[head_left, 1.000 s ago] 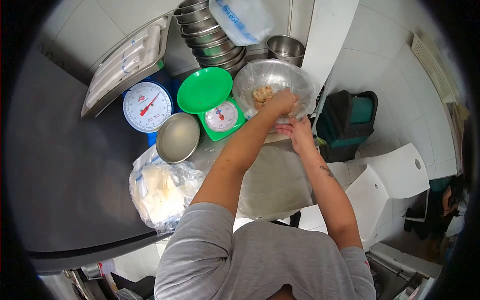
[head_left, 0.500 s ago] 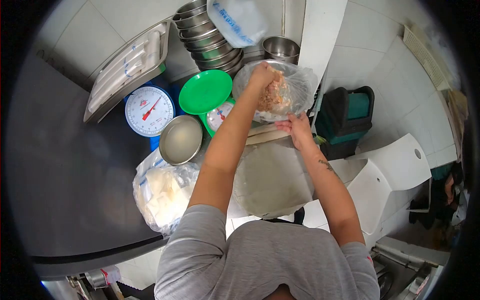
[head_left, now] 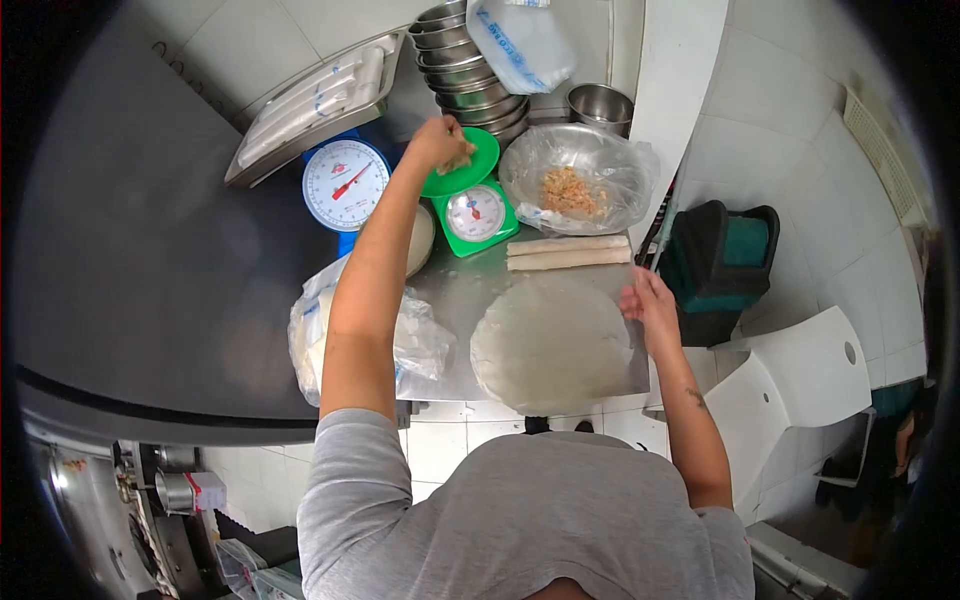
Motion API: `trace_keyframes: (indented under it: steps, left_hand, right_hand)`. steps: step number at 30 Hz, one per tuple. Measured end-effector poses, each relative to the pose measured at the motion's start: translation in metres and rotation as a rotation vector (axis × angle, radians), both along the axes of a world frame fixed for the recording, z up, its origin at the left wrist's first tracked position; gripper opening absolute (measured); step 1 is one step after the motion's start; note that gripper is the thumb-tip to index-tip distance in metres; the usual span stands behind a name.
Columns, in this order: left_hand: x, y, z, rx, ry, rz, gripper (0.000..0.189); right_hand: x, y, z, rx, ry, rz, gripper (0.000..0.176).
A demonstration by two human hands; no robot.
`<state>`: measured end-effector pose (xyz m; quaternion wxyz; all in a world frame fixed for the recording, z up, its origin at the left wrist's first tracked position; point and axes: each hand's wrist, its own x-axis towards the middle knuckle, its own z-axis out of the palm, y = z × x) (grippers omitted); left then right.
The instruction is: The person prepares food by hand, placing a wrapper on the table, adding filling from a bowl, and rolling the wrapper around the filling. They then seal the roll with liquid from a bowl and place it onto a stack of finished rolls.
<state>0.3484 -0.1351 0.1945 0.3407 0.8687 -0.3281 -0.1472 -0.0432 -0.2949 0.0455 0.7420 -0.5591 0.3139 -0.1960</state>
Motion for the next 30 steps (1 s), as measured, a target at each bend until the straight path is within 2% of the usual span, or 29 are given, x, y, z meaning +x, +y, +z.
trace_keyframes:
  steps: [2, 3, 6, 8, 13, 21, 28, 30]
  left_hand:
    - [-0.001, 0.01, -0.008, 0.103, 0.039, 0.023, 0.035]
    - [0.0, 0.013, -0.01, 0.066, 0.039, 0.04, 0.038]
    - [0.004, 0.025, -0.007, -0.075, -0.434, 0.056, 0.03]
    - [-0.023, 0.031, 0.02, -0.133, -0.448, 0.156, 0.019]
    - [-0.054, 0.046, 0.038, -0.153, -0.552, 0.207, 0.011]
    - [-0.089, 0.068, 0.039, -0.25, -0.491, 0.246, 0.015]
    - [-0.086, 0.062, 0.042, -0.252, -0.484, 0.203, 0.009]
    - [-0.08, 0.057, 0.044, -0.243, -0.492, 0.191, 0.009]
  right_hand:
    - [-0.018, 0.005, -0.002, -0.167, 0.044, 0.026, 0.034]
    - [-0.024, 0.007, -0.005, -0.238, 0.042, 0.031, 0.032]
    - [-0.041, 0.015, -0.023, -0.503, 0.035, 0.054, 0.027]
    - [-0.051, 0.019, -0.037, -0.755, 0.024, 0.076, 0.024]
    - [-0.064, 0.035, -0.037, -0.939, -0.01, 0.157, 0.024]
    - [-0.065, 0.038, -0.042, -1.125, -0.089, 0.177, 0.031]
    - [-0.067, 0.043, -0.037, -1.361, -0.053, 0.111, 0.037]
    - [-0.067, 0.044, -0.039, -1.342, -0.043, 0.104, 0.039]
